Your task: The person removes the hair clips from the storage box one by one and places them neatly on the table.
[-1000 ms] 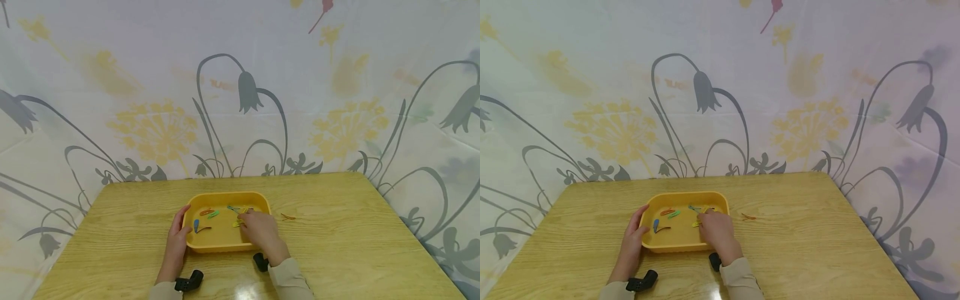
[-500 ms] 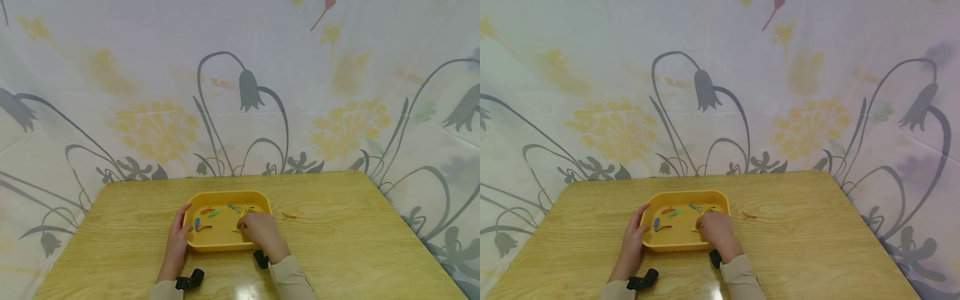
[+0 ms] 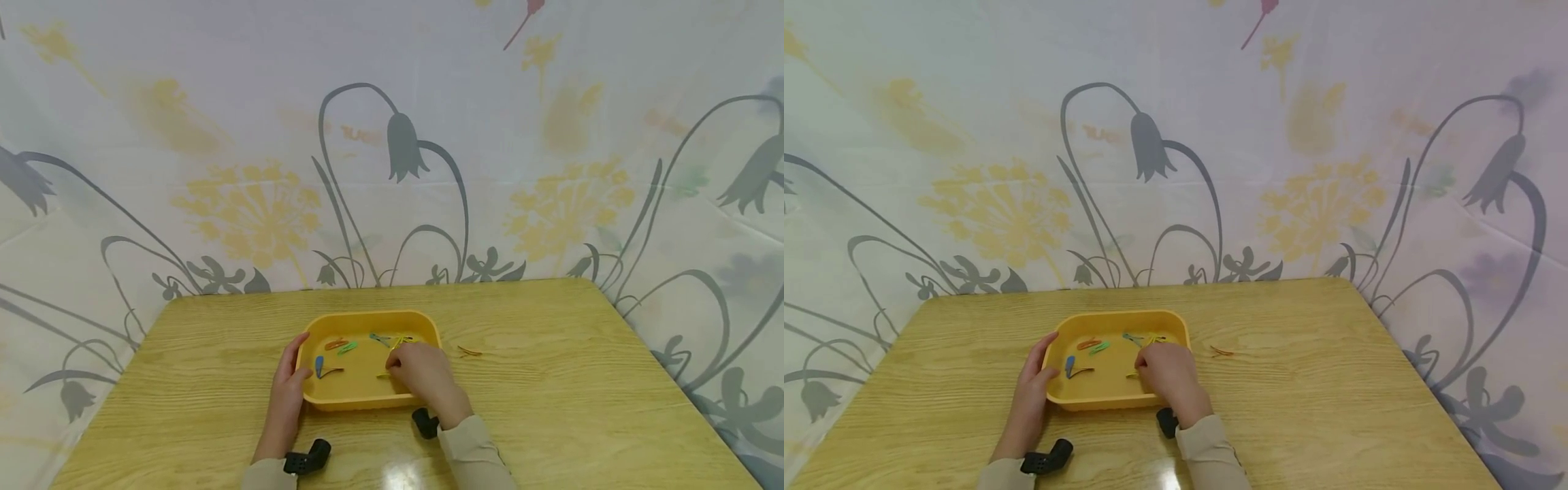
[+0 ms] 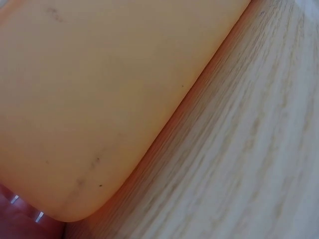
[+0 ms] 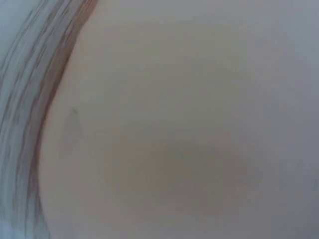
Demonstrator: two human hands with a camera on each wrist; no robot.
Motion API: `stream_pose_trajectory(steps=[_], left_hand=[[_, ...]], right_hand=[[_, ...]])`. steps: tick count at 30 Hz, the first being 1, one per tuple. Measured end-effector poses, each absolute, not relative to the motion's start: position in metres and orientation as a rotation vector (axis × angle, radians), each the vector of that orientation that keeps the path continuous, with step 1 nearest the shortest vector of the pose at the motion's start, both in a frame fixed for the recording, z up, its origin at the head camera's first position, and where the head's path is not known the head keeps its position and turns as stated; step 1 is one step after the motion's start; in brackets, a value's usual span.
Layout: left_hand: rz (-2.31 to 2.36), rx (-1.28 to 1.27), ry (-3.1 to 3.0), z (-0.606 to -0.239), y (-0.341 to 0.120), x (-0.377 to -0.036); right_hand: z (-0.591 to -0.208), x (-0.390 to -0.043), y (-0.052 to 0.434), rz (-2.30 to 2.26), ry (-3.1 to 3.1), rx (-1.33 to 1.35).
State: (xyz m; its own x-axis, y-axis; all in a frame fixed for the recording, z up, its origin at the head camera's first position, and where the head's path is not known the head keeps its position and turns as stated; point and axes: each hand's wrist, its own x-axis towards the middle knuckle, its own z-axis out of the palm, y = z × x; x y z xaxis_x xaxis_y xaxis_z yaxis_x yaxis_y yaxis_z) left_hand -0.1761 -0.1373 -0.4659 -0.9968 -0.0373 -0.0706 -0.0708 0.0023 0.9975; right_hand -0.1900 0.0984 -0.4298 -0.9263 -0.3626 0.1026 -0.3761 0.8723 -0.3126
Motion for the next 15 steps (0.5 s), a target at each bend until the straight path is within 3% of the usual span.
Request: stream_pose_trajectory(steps=[15], left_hand=[[2.179, -0.182, 2.194, -0.4652, -0.1363, -0.176]], right_hand=[[-0.4291, -0.1937, 0.1024, 0.74, -2.905, 0.587]])
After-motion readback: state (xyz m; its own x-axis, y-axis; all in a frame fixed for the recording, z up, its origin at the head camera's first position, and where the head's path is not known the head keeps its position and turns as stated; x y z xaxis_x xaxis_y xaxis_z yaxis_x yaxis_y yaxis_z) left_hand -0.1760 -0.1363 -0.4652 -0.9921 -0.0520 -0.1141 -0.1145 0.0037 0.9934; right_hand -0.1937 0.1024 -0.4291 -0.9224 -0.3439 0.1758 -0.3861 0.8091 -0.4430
